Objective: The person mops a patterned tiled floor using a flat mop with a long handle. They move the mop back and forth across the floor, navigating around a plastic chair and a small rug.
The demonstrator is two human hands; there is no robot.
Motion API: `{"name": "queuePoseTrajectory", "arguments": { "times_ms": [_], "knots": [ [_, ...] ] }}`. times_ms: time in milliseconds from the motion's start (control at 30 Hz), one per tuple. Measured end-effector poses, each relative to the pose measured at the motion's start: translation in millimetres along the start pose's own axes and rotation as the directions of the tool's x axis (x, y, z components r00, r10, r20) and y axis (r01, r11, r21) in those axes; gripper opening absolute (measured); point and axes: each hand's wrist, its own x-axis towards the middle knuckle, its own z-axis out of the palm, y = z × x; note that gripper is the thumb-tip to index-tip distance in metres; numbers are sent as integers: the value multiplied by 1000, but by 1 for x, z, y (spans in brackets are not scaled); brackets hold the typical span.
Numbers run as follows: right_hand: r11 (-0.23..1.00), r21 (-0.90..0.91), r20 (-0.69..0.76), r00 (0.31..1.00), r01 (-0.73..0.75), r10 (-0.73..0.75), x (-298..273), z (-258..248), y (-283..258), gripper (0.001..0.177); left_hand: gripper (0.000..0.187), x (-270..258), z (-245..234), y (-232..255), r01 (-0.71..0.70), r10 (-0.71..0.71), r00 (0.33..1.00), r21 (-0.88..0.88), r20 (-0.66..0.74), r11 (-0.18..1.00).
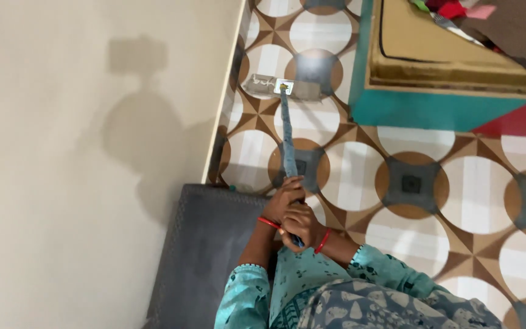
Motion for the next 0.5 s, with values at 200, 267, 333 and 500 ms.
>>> {"name": "queuePoseTrajectory", "arguments": {
  "times_ms": [200,267,333,500],
  "knots": [
    [998,-35,-13,999,-48,48,36,-6,58,16,19,46,-24,-76,27,-22,988,-30,153,999],
    [993,-80,-34,995,-91,88,54,-12,81,15,21,72,-34,-90,118,-120,972,23,200,993],
    [987,-130,-63,994,-98,91,71,-20,104,14,20,99,-46,-103,133,-138,970,38,202,990],
    [979,-90,-44,983,-184,181,109,-33,143,7,18,146,-66,-142,117,-113,971,-7,209,993]
  ]
}}
